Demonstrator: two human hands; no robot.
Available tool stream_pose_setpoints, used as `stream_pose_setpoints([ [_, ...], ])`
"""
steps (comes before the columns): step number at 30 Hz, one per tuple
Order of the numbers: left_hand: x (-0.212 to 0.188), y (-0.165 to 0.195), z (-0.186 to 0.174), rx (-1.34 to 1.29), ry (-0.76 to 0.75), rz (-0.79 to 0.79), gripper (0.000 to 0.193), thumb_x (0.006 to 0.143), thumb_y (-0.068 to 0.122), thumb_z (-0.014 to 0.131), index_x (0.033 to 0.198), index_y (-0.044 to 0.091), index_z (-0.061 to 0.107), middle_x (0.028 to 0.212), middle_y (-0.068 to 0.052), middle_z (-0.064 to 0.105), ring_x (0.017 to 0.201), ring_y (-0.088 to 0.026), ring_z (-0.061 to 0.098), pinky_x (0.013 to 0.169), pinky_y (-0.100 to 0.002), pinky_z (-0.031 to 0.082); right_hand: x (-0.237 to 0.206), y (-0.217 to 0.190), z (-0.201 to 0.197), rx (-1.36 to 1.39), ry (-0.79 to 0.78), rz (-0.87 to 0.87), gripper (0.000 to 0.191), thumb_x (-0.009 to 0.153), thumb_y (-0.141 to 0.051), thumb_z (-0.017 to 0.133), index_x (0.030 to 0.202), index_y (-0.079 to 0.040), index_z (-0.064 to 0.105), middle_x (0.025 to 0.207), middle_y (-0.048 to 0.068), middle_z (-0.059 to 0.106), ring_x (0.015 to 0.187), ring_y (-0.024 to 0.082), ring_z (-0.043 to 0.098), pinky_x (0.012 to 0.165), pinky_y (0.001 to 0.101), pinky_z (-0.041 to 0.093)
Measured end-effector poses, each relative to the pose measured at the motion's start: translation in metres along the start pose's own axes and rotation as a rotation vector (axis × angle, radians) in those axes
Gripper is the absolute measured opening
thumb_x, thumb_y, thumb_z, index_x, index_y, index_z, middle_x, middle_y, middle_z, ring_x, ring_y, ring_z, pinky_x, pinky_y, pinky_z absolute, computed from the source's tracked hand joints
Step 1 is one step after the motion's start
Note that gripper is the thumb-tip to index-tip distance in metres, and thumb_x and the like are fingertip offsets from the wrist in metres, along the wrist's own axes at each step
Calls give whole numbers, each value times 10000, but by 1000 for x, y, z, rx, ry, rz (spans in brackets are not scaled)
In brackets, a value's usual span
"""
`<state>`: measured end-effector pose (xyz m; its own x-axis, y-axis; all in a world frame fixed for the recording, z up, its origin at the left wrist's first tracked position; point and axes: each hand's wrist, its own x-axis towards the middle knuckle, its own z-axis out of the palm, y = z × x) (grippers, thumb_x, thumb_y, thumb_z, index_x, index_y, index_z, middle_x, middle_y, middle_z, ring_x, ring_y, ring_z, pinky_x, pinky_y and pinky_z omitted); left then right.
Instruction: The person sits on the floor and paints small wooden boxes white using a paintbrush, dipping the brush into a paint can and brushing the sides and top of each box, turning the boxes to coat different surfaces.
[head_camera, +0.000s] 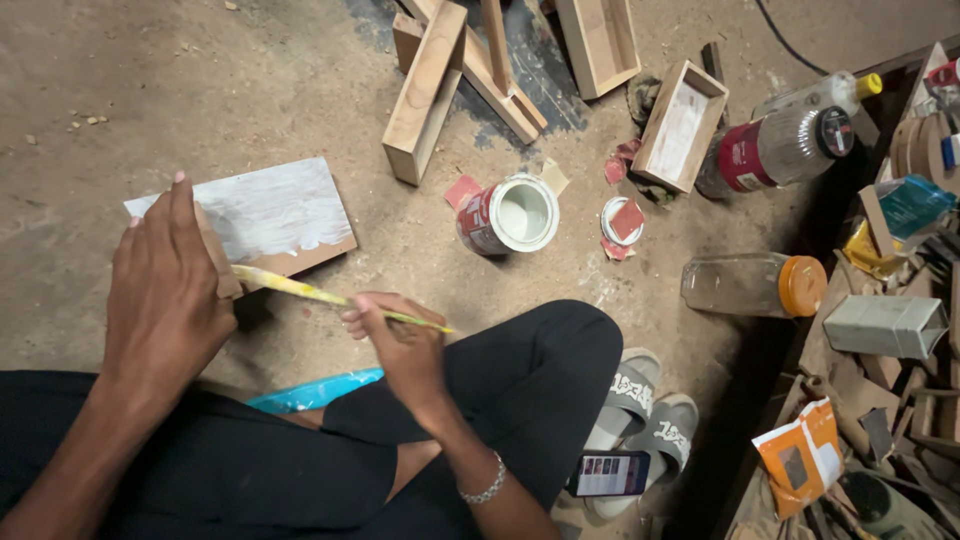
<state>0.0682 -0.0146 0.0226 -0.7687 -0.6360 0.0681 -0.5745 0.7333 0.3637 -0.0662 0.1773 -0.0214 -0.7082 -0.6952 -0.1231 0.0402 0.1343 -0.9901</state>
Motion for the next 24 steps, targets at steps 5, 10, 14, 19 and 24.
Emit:
stream_pose_setpoints([
  [5,0,0,-1,31,-13,-14,1111,605,-112,751,1575,-126,209,1463,-320,445,1397,-450,452,1206,-536,340,13,-5,-14,-271,82,-187,142,999,-39,651,1095,31,730,921,115,764,800,132,746,723,260,632],
  [10,0,2,-1,67,3,6,1098,605,-116,750,1567,-120,222,1464,-316,448,1391,-446,469,1203,-522,358,10,-8,-18,-41,94,-62,158,1002,-27,627,1117,15,727,943,115,769,823,142,744,756,285,635],
  [14,-1,2,-3,56,1,9,1081,622,-115,751,1566,-130,225,1449,-312,453,1353,-455,480,1179,-523,372,3,-8,4,-85,-15,-110,136,994,-46,671,1107,4,728,961,119,763,840,157,736,753,315,607],
  [19,-2,1,-1,31,-24,-30,1109,601,-92,762,1574,-127,231,1467,-316,434,1352,-460,468,1161,-510,376,9,-26,-39,-593,267,-381,76,959,-55,695,1005,-14,740,883,109,742,747,189,697,657,331,552],
  [24,0,1,2,-28,4,-14,1121,586,-74,772,1574,-107,245,1489,-306,422,1420,-458,435,1217,-513,346,3,-50,-100,-343,862,-466,224,1088,-106,503,962,-1,656,826,75,644,732,153,604,683,309,501],
])
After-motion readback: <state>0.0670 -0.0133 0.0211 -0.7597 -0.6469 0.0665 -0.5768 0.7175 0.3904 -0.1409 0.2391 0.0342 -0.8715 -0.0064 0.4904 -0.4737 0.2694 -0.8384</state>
